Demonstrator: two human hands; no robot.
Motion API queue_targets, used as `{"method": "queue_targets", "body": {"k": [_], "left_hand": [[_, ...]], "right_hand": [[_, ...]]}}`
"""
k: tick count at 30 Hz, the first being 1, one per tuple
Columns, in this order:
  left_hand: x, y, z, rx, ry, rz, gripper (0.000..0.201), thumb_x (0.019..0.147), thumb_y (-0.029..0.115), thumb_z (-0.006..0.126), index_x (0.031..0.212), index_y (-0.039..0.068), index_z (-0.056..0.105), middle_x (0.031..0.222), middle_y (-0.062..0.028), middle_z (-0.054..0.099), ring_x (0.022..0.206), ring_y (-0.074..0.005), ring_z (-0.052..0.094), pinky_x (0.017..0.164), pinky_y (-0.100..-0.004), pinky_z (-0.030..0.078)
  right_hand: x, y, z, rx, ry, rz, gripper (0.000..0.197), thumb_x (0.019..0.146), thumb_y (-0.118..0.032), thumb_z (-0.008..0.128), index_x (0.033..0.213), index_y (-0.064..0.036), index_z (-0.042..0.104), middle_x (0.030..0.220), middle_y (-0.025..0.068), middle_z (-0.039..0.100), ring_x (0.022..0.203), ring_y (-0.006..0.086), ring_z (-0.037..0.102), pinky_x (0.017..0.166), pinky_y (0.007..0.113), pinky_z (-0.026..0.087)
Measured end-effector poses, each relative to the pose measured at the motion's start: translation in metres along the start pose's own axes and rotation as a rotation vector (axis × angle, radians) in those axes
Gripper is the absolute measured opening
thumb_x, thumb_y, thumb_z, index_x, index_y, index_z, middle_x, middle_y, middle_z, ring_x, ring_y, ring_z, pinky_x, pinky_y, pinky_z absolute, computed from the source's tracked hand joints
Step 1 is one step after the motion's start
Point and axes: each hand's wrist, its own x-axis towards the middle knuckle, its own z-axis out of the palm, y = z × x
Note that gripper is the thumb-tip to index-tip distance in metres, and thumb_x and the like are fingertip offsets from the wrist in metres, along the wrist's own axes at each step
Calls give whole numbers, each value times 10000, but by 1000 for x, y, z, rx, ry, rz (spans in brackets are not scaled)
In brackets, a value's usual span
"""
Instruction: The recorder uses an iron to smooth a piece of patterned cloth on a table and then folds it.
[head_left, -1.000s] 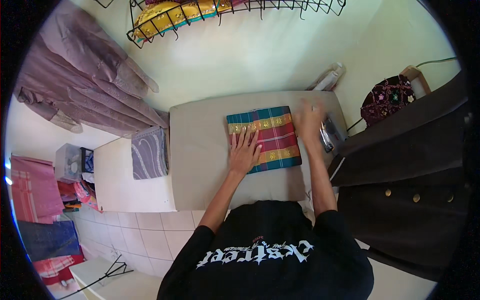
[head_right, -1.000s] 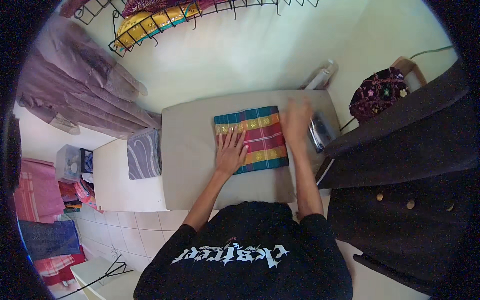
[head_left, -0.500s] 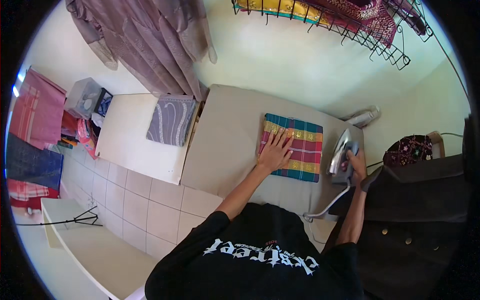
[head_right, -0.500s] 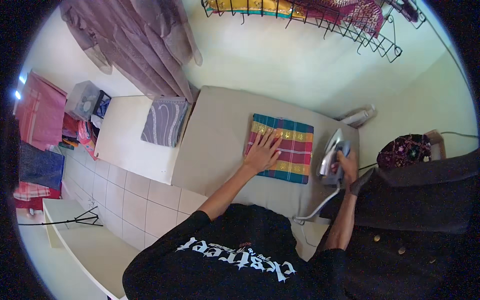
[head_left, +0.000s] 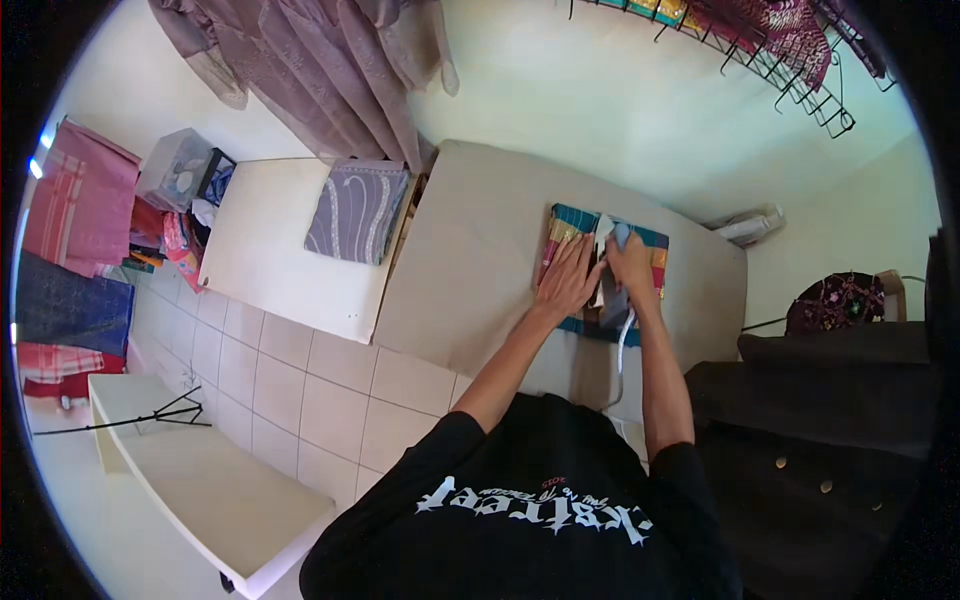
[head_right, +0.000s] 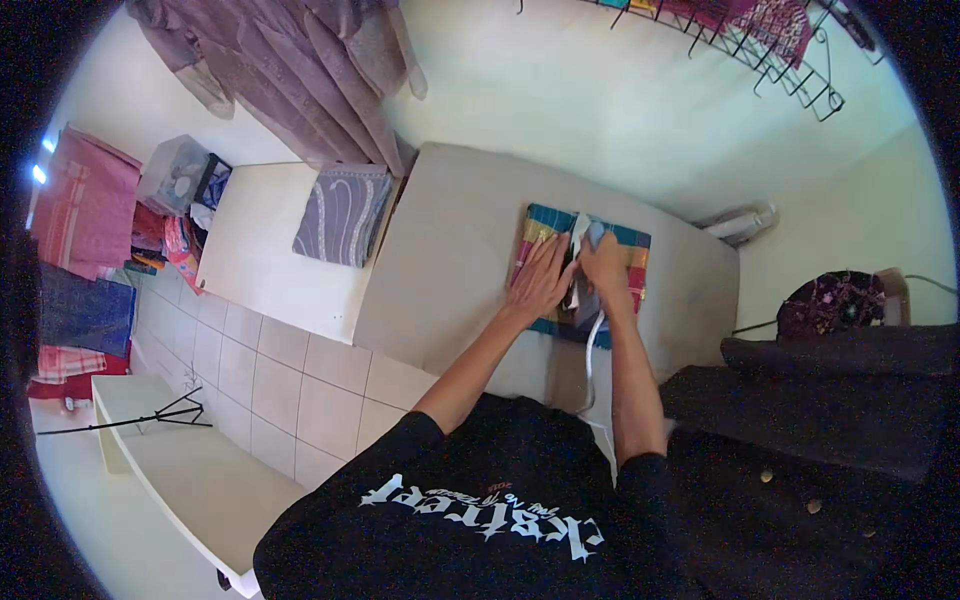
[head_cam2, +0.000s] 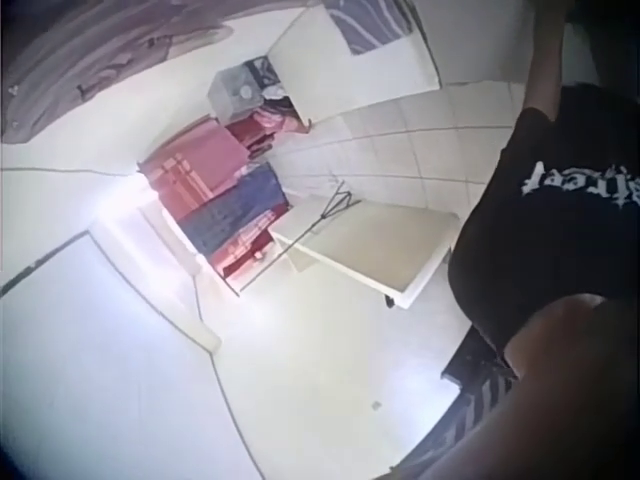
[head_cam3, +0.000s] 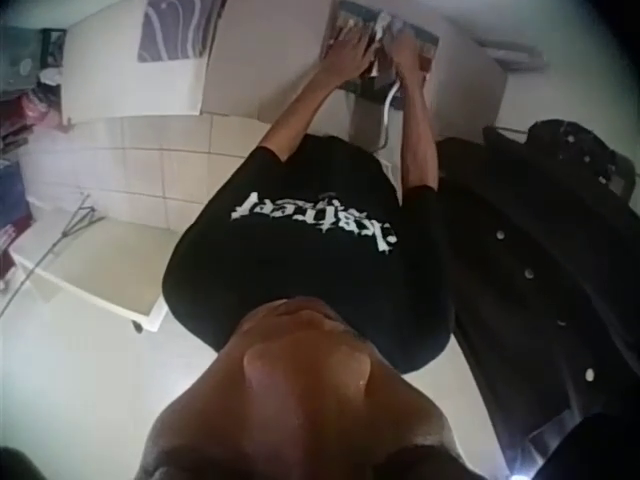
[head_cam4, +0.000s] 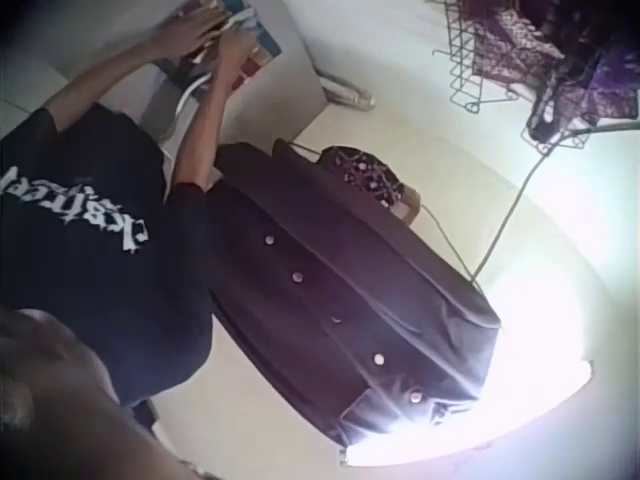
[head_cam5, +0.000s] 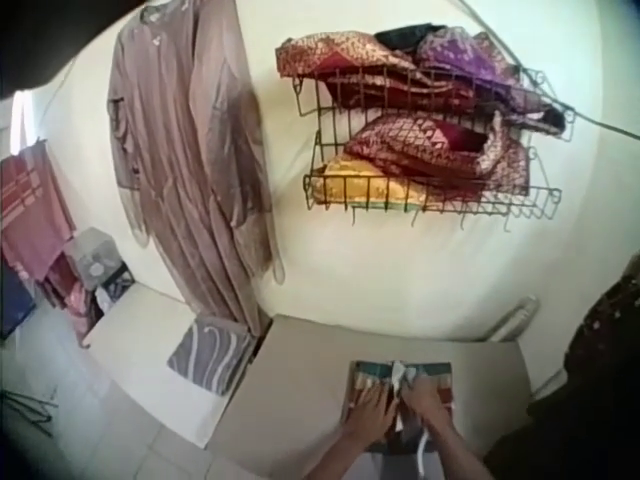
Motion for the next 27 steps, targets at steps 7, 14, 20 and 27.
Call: {"method": "queue_targets", "body": {"k": [7, 14, 20, 27], "left_hand": [[-6, 10, -1, 246, -163, 53, 592, 1026, 361, 360, 1446, -56, 360, 1518, -196, 362, 1427, -298, 310, 1191, -431, 189], [-5, 8, 7, 240, -224, -49, 617, 1019, 379, 344, 1477, -33, 318, 1547, -167, 330, 1456, -282, 261, 1207, -426, 144], [-7, 10, 7, 335, -235, -38, 575, 1018, 353, 350, 1479, 9, 352, 1551, -131, 338, 1447, -255, 286, 1189, -411, 194], [-6, 8, 11, 264, -189, -29, 540, 996, 291, 401, 1464, 23, 387, 1535, -135, 359, 1423, -268, 319, 1183, -418, 212]], "right_hand": [[-35, 24, 14, -172, 326, -379, 407, 949, -301, 583, 1022, 98, 543, 761, 281, 648, 535, 367, 653, 401, 419, 490], [12, -19, -14, -33, -9, 250, 425, 945, -312, 591, 1003, 105, 530, 740, 298, 645, 544, 415, 644, 461, 460, 515], [-30, 19, -11, -177, 213, -214, 401, 928, -277, 619, 989, 113, 549, 747, 316, 647, 608, 435, 666, 494, 482, 524], [-14, 1, -28, -113, 40, 299, 390, 929, -276, 610, 1014, 99, 552, 782, 324, 650, 673, 474, 662, 564, 499, 541]]}}
